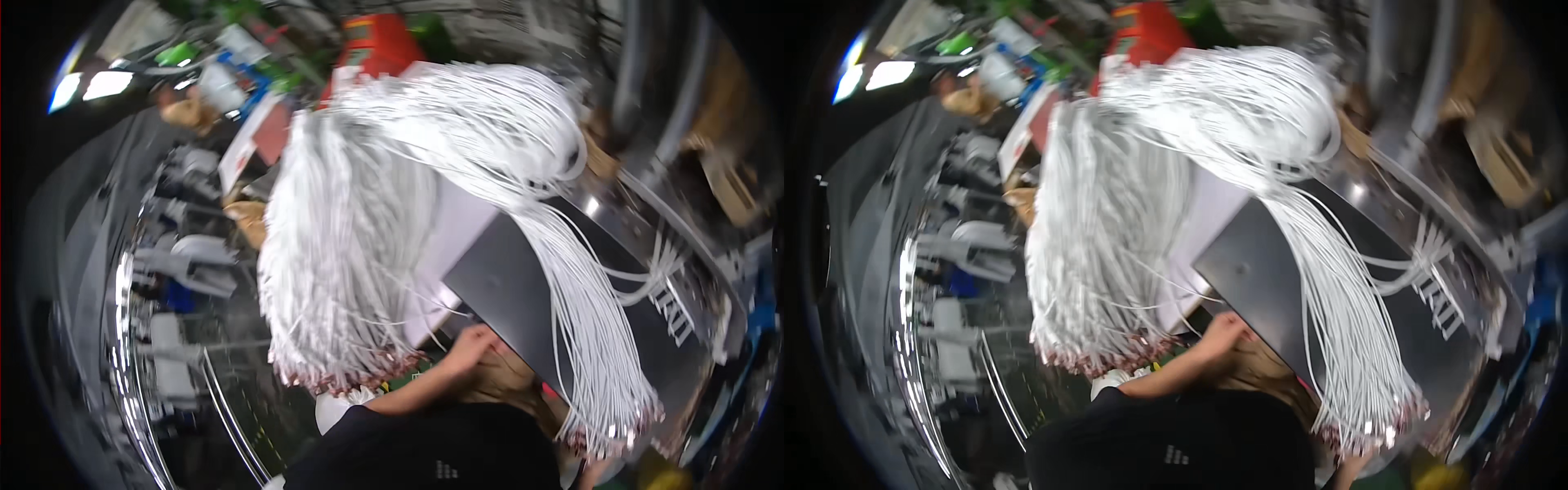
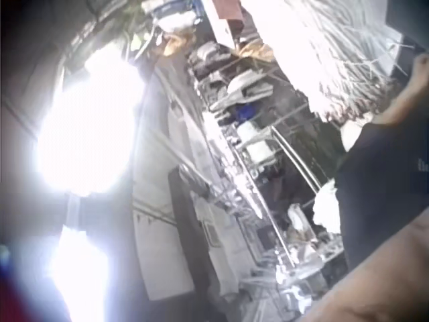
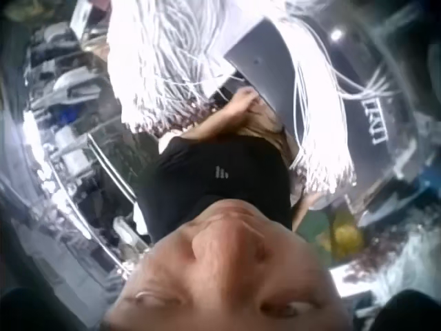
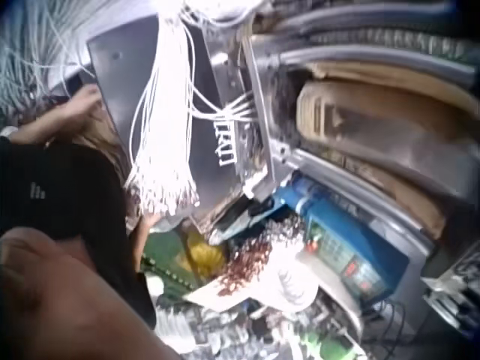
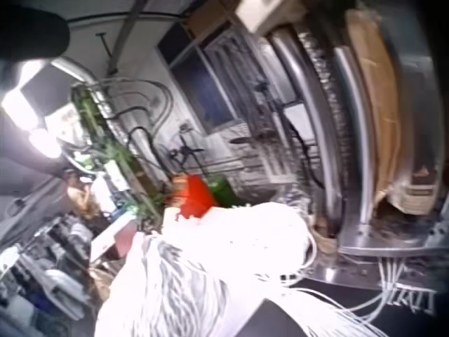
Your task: Organizing and inserting white wires into a manufacturing fixture at an assembly station.
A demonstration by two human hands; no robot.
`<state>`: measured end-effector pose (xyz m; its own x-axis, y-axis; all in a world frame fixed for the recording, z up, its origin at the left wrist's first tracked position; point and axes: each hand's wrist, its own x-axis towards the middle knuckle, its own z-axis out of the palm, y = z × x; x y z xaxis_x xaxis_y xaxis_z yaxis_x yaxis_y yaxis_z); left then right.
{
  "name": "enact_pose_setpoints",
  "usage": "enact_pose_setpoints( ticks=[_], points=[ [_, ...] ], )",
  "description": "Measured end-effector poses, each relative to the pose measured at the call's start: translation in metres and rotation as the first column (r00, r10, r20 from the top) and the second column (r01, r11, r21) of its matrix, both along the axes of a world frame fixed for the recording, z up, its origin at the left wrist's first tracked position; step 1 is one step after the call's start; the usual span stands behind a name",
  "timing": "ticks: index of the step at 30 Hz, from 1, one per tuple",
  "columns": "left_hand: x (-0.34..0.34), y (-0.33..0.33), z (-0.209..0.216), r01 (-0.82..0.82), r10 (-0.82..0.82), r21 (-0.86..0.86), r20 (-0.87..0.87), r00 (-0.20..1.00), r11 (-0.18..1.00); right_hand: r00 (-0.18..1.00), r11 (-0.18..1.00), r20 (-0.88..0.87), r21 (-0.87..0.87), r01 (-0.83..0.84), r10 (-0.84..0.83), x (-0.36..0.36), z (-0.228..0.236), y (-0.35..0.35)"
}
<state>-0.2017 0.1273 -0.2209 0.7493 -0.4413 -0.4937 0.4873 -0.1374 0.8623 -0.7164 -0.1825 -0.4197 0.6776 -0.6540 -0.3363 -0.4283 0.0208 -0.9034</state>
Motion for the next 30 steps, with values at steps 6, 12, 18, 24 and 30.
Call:
enact_pose_setpoints(
  ticks=[6,12,18,24,30],
  points=[
    [-0.002,0.001,-0.004,0.06,-0.06,-0.039,0.017,0.998,0.997,0.976,0.935,0.075,-0.309,-0.175,0.207,0.118,0.008,-0.003],
    [0.002,-0.001,-0.014,0.037,-0.043,-0.105,-0.057,0.997,0.994,0.968,0.757,0.005,-0.625,-0.192,0.25,0.144,0.063,0.017],
    [-0.038,-0.026,-0.013,-0.028,0.029,-0.039,0.019,0.999,0.999,0.92,0.846,-0.364,-0.436,-0.308,0.148,0.153,0.203,0.009],
    [-0.046,-0.023,0.062,0.038,-0.086,0.092,0.593,0.801,0.995,0.987,0.995,-0.163,0.092,0.028,-0.013,0.141,0.312,-0.065],
    [-0.026,-0.141,0.136,0.496,-0.308,0.209,0.943,0.124,0.843,0.913,0.703,0.163,-0.692,-0.163,0.373,0.298,0.378,-0.065]
  ],
)
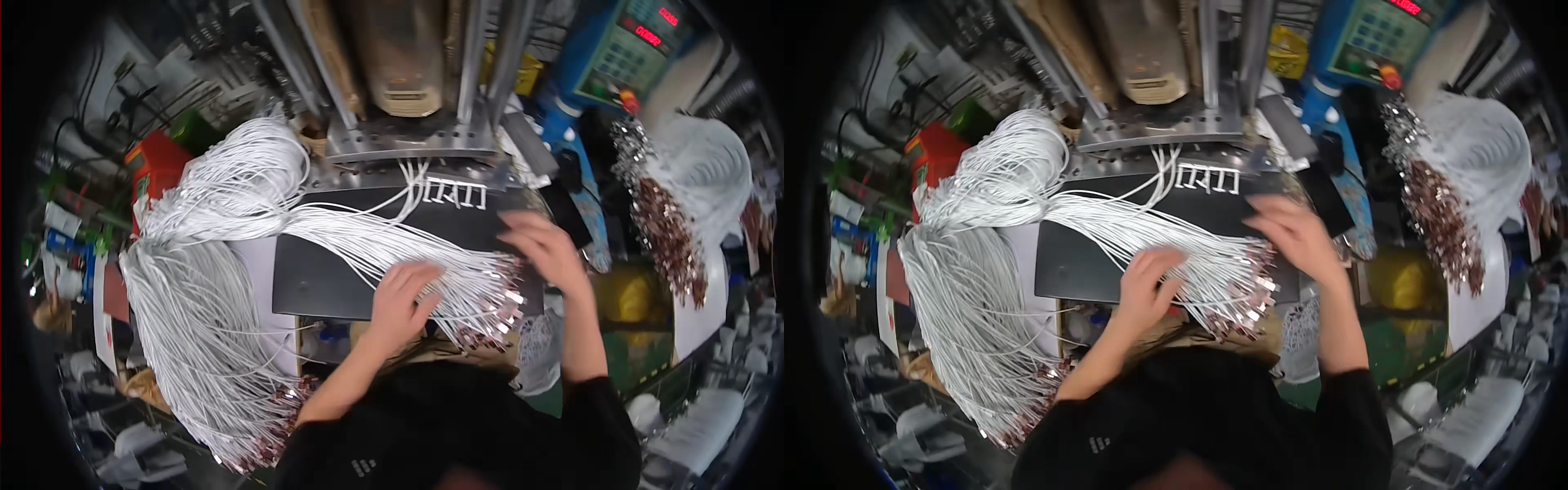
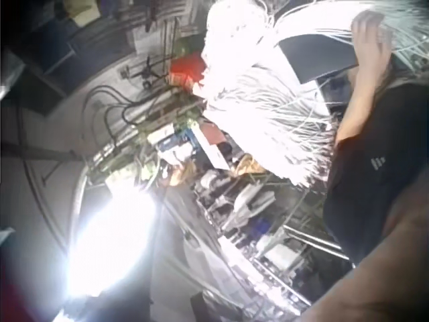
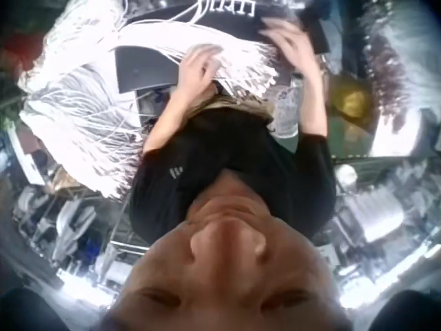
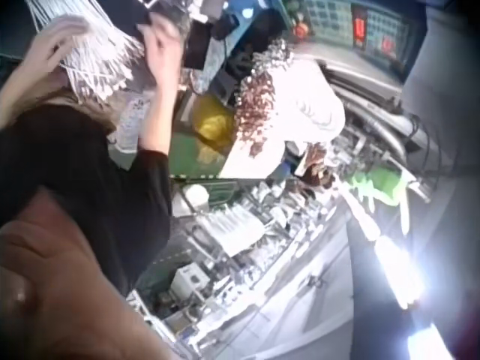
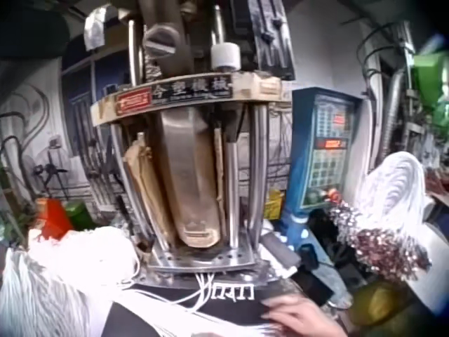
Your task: Organizing and inserting white wires into a manufacturing fixture at an assembly station.
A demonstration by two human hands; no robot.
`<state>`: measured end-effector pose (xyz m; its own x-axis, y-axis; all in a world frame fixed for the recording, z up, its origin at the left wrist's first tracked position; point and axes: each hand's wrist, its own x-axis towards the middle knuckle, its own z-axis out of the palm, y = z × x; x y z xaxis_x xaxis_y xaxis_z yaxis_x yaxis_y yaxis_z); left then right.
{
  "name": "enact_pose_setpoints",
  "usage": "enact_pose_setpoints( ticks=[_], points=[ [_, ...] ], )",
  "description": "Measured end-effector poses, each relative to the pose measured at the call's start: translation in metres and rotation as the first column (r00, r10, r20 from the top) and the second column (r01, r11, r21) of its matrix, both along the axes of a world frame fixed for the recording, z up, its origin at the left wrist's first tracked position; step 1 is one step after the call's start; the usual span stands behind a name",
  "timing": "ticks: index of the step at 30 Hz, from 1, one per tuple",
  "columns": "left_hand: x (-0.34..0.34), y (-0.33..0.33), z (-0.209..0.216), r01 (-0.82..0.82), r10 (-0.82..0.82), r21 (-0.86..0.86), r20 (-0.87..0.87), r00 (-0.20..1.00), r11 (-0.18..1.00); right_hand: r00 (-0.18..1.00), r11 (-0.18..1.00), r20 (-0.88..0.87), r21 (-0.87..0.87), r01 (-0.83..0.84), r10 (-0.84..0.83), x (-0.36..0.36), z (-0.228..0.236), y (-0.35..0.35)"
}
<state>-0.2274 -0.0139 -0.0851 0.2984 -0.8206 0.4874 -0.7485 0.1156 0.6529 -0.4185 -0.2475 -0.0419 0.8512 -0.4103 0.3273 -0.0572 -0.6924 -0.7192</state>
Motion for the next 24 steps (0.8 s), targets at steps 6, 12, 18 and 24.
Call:
enact_pose_setpoints(
  ticks=[6,12,18,24],
  points=[
    [0.004,-0.084,-0.008,0.115,-0.226,0.293,0.379,0.897,0.949,0.998,0.947,0.065,-0.321,0.035,-0.015,0.066,-0.034,-0.034],
    [0.127,-0.049,0.017,-0.027,-0.172,0.51,0.34,0.925,0.86,0.997,0.645,-0.044,0.764,-0.008,0.064,-0.089,-0.009,-0.015],
    [0.166,-0.066,0.046,0.081,-0.396,0.703,0.298,0.868,0.707,0.708,0.107,-0.589,0.735,0.67,-0.39,-0.302,-0.284,0.05],
    [0.177,-0.05,0.058,0.114,-0.087,0.543,-0.075,0.993,0.832,0.163,0.041,-0.594,0.213,0.976,-0.788,-0.329,-0.351,0.133]
  ],
)
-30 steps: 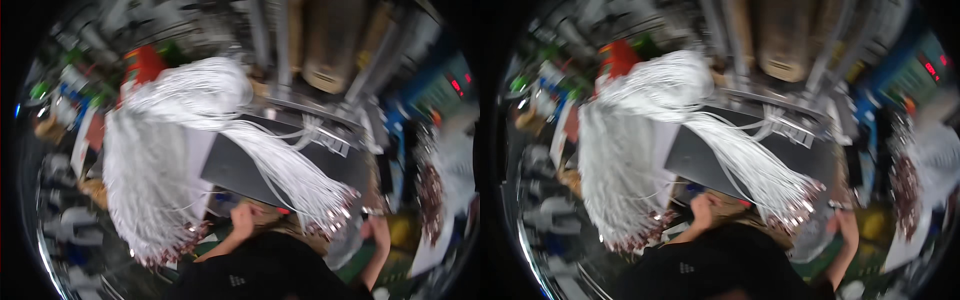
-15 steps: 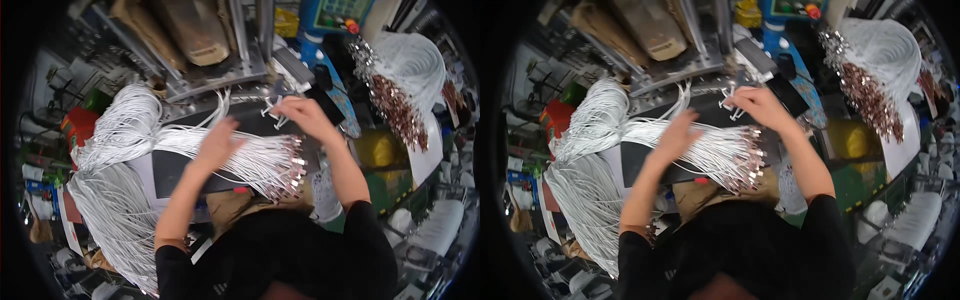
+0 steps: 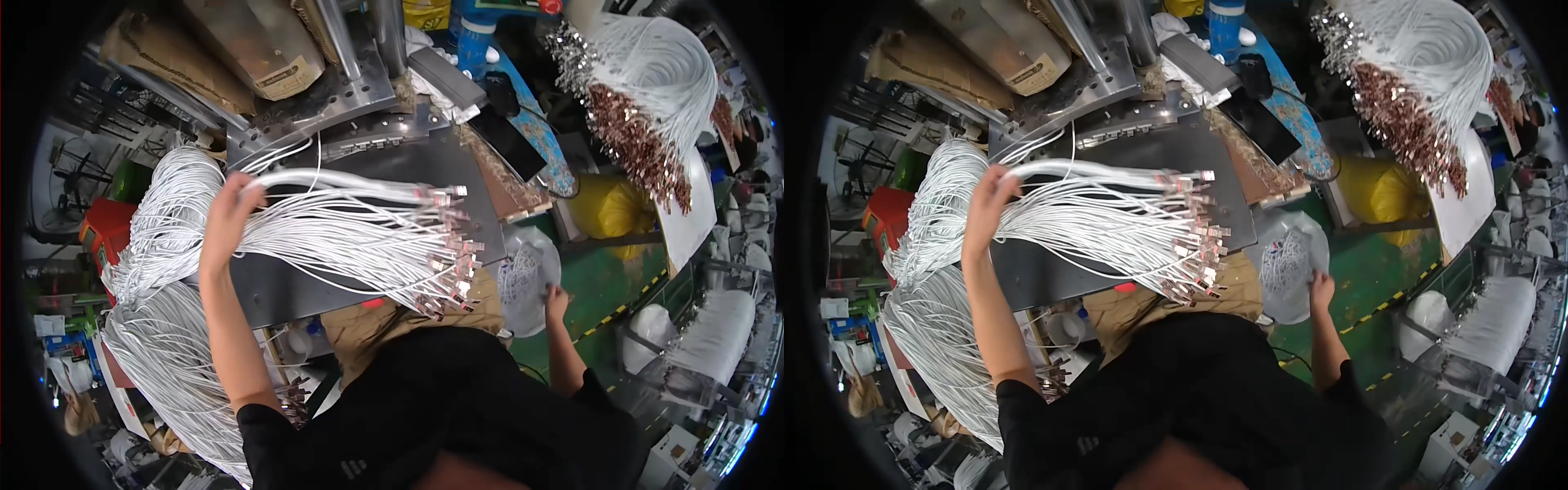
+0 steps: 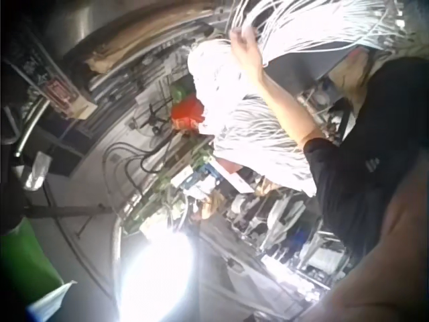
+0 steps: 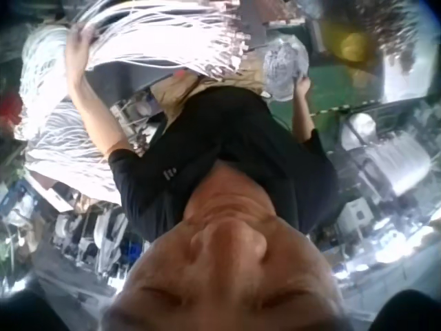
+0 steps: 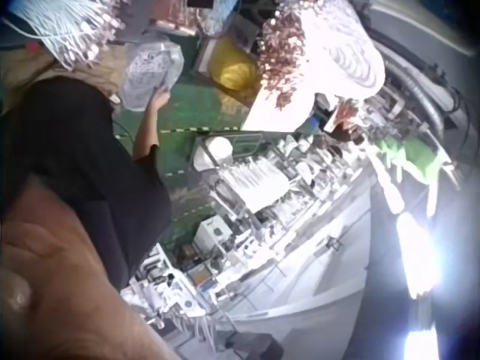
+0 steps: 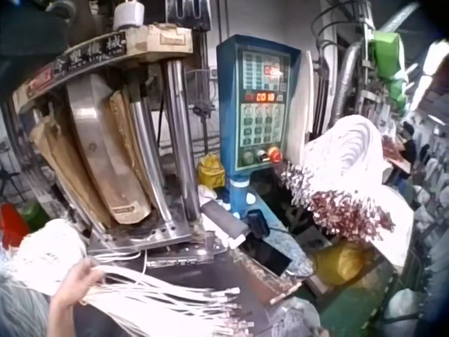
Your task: Organizing and inserting white wires into a manufacturing fixture at an assembly station.
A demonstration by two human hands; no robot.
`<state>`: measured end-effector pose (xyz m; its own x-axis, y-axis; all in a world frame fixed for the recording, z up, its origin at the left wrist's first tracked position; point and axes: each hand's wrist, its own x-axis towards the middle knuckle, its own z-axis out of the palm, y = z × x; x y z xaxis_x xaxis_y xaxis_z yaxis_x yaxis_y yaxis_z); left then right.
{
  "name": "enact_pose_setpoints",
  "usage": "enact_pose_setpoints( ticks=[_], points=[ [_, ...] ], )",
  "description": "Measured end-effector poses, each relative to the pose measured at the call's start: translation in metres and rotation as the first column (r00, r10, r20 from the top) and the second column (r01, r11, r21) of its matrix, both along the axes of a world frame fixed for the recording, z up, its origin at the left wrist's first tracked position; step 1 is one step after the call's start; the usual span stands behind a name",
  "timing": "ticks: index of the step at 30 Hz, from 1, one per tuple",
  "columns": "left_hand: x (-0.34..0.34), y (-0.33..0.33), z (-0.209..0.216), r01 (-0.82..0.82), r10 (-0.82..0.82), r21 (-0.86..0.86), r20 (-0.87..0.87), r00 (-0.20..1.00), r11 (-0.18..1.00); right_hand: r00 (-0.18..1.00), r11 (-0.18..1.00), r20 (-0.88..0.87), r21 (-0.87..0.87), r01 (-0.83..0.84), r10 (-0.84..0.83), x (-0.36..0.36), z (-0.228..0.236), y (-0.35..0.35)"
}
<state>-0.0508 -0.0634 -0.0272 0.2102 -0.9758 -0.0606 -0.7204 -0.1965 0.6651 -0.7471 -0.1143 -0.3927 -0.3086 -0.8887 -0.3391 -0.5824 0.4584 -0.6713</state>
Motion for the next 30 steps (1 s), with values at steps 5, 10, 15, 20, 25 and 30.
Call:
enact_pose_setpoints(
  ticks=[5,10,15,20,25,30],
  points=[
    [-0.069,-0.009,-0.002,0.125,-0.078,-0.124,0.328,0.941,0.984,0.93,0.699,0.133,-0.697,-0.157,0.341,0.172,0.217,-0.077],
    [-0.152,-0.041,0.004,0.216,-0.216,-0.003,0.029,0.976,0.976,0.386,-0.018,-0.47,-0.652,-0.758,0.794,0.346,0.362,-0.078],
    [-0.087,-0.027,0.014,0.027,-0.058,-0.163,-0.188,0.98,0.986,0.084,-0.031,-0.54,-0.199,-0.979,0.838,0.381,0.426,-0.121],
    [-0.042,-0.008,-0.021,0.074,-0.076,0.021,0.108,0.991,0.997,0.004,-0.089,-0.842,-0.062,-0.994,0.54,0.404,0.362,-0.133],
    [-0.042,-0.015,-0.024,-0.101,0.137,-0.269,0.118,0.983,0.958,0.247,-0.022,-0.524,-0.453,-0.891,0.815,0.401,0.298,-0.142],
    [-0.062,-0.024,-0.032,0.063,-0.018,-0.12,0.349,0.937,0.991,0.209,-0.018,-0.801,-0.265,-0.964,0.561,0.392,0.301,-0.144]
  ],
)
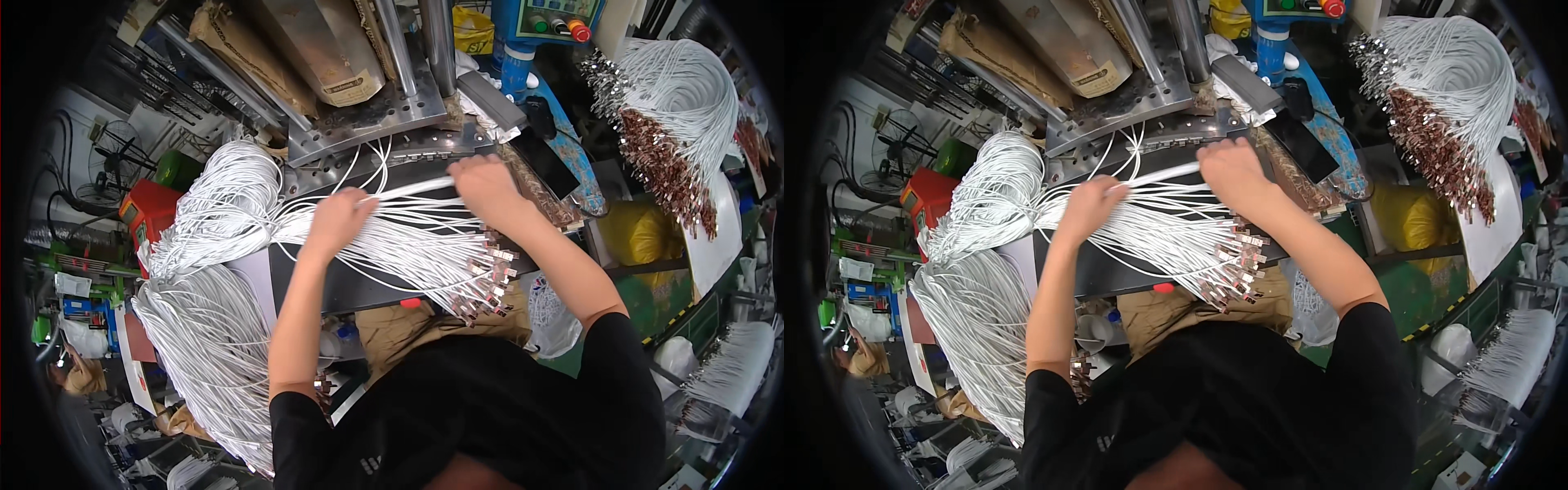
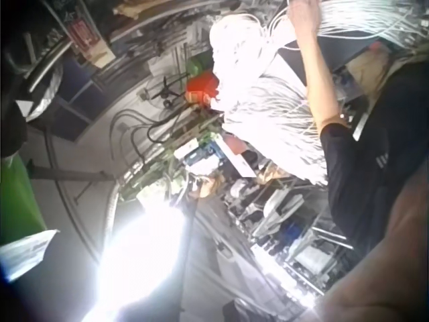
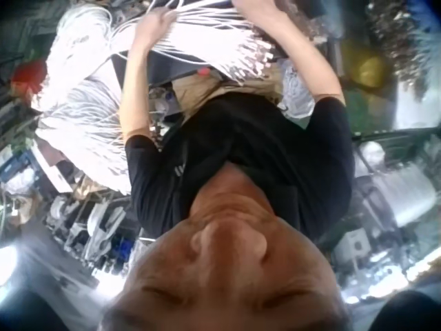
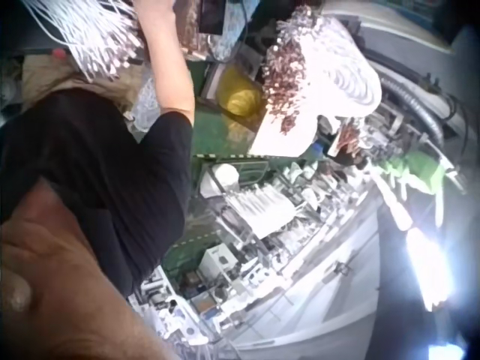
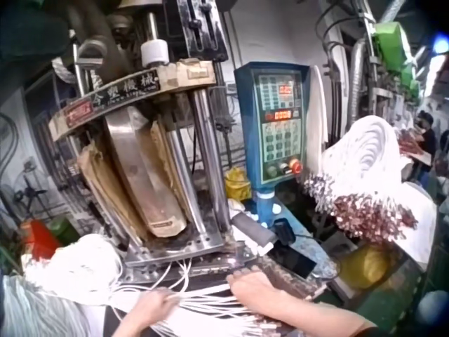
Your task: Organizing and inserting white wires into a manufacturing fixture at an assembly station.
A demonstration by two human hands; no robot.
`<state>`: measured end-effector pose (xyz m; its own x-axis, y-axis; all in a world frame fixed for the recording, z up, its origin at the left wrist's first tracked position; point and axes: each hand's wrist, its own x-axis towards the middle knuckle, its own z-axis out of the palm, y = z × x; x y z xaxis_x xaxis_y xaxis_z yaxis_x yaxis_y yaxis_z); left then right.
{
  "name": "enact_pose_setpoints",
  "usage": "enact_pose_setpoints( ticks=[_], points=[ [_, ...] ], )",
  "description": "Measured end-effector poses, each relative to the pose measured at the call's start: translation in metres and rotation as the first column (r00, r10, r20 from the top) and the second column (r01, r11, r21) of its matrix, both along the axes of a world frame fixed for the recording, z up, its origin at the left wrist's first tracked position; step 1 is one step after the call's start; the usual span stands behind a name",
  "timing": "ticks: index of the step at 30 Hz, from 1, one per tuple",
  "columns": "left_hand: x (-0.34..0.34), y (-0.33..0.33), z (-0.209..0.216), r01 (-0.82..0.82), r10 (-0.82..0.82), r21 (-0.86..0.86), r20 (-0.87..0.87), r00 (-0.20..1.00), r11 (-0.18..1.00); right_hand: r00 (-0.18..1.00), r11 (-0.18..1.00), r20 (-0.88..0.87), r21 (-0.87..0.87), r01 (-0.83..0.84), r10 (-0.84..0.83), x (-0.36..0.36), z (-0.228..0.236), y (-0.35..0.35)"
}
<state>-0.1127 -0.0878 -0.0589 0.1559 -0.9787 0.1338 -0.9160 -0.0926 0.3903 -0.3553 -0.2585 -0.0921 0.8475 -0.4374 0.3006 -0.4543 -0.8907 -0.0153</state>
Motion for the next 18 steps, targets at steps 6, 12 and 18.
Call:
enact_pose_setpoints(
  ticks=[6,12,18],
  points=[
    [-0.042,-0.012,0.058,0.004,0.013,0.094,-0.177,0.984,0.996,0.946,0.959,0.298,0.207,-0.193,0.126,0.001,0.022,0.013],
    [-0.081,0.005,0.013,0.387,0.174,0.303,-0.927,0.333,0.871,0.884,0.879,0.078,0.097,-0.468,0.462,-0.014,0.043,0.035],
    [-0.094,-0.017,-0.003,0.261,0.267,0.32,-0.939,0.218,0.911,0.817,0.607,0.53,0.733,-0.307,-0.228,0.006,0.001,0.003]
  ],
)
